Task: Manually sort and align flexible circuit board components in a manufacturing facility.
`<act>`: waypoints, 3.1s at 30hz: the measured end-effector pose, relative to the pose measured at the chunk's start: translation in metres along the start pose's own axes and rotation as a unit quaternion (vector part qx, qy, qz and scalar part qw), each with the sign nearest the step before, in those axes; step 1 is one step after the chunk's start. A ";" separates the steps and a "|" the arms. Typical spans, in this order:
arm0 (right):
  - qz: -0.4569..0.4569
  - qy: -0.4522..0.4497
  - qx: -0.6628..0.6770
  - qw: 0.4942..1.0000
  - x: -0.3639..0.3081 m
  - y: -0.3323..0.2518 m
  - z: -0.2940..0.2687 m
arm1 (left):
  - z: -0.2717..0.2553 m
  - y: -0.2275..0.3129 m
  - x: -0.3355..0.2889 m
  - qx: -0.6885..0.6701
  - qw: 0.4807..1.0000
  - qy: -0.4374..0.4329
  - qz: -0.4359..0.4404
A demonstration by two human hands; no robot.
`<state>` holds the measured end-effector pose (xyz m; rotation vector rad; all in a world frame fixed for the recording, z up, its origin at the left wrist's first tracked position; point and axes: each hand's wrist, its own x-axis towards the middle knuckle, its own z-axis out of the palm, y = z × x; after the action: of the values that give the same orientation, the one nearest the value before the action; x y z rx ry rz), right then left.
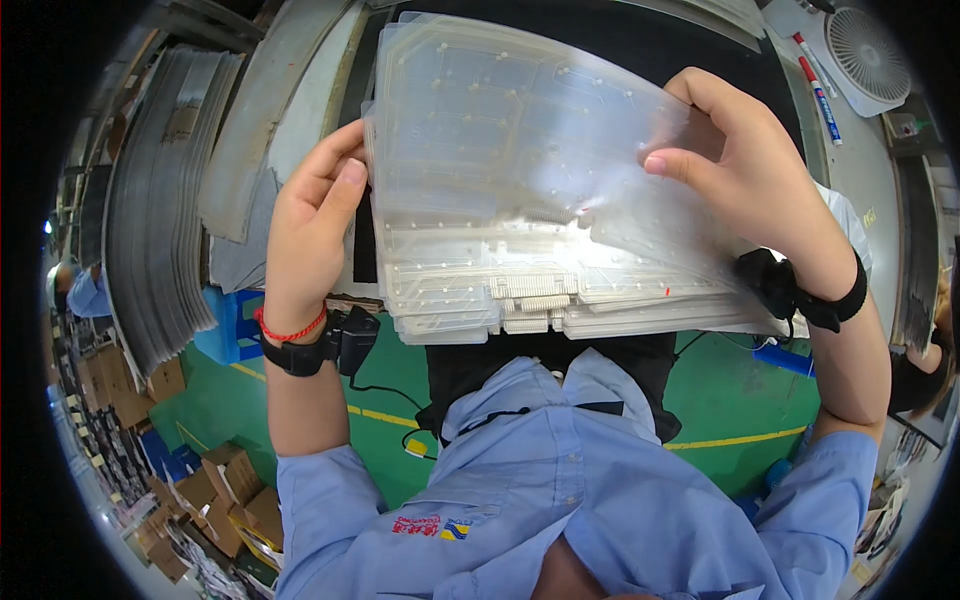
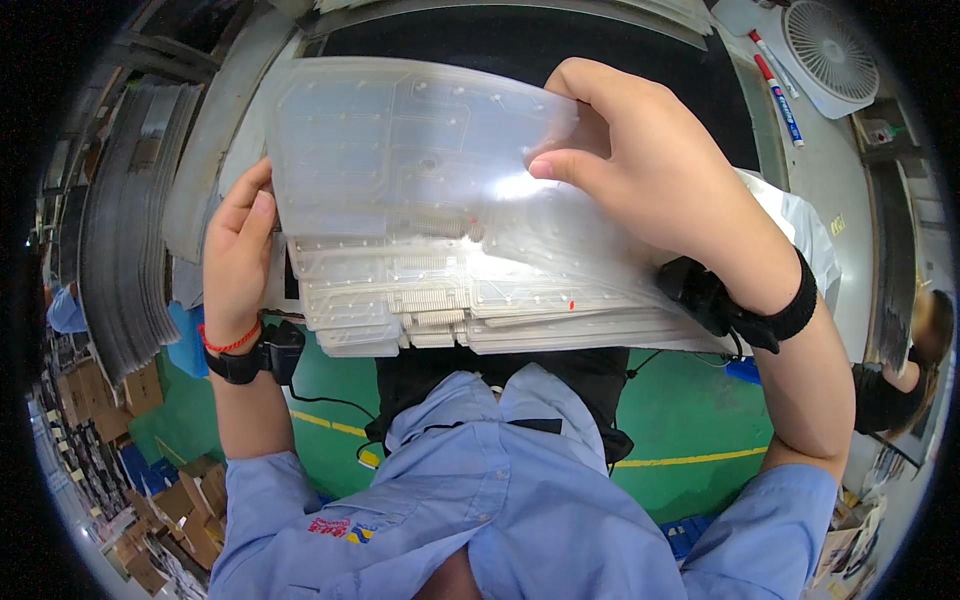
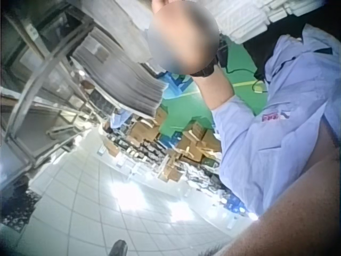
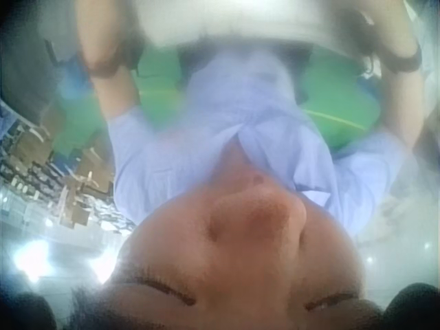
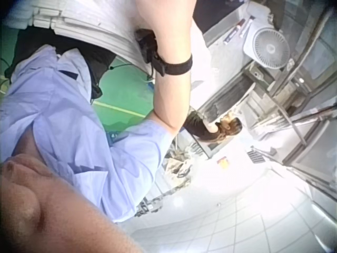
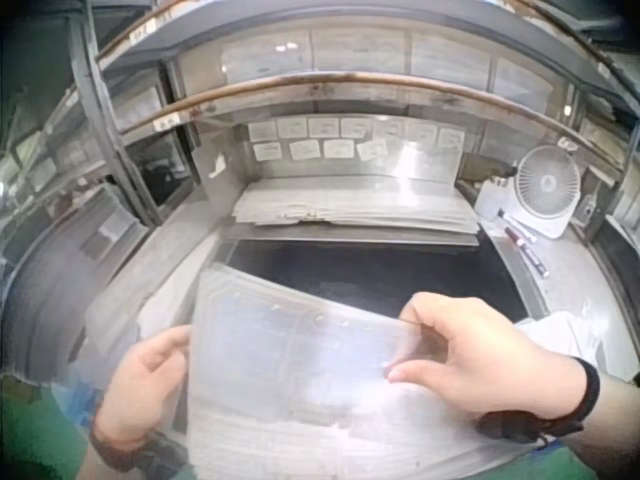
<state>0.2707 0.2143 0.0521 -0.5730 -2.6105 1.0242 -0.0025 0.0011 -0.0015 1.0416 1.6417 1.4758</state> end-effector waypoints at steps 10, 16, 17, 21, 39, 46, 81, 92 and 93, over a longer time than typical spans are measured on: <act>0.002 -0.028 -0.077 0.997 -0.001 -0.003 0.005 | -0.004 0.009 -0.024 0.243 0.969 -0.034 0.013; 0.006 -0.041 -0.079 0.996 -0.003 -0.002 0.005 | -0.002 0.022 -0.026 0.113 0.992 -0.034 -0.048; 0.011 -0.041 -0.078 0.996 -0.003 -0.003 0.005 | -0.003 0.020 -0.024 0.054 0.995 -0.037 -0.070; 0.011 -0.040 -0.070 0.997 -0.003 -0.006 0.004 | -0.002 0.012 -0.019 -0.077 0.995 -0.062 -0.018; 0.020 -0.012 -0.014 1.000 0.002 -0.003 0.001 | -0.017 -0.006 0.011 -0.015 0.994 -0.105 0.000; 0.008 0.016 0.036 0.999 0.000 0.007 -0.003 | -0.006 0.006 0.020 -0.104 0.982 -0.161 0.007; 0.042 0.044 -0.056 0.997 0.002 0.024 -0.013 | 0.007 -0.006 0.033 -0.226 0.966 -0.115 -0.047; 0.033 0.007 -0.050 0.998 0.003 0.018 -0.007 | 0.003 -0.003 0.028 -0.258 0.954 -0.141 -0.056; 0.045 0.011 -0.058 0.997 0.003 0.016 -0.008 | 0.002 -0.005 0.028 -0.256 0.954 -0.143 -0.056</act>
<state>0.2753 0.2315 0.0467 -0.7316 -2.6602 0.8903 -0.0136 0.0275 -0.0059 0.8055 1.0179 1.4829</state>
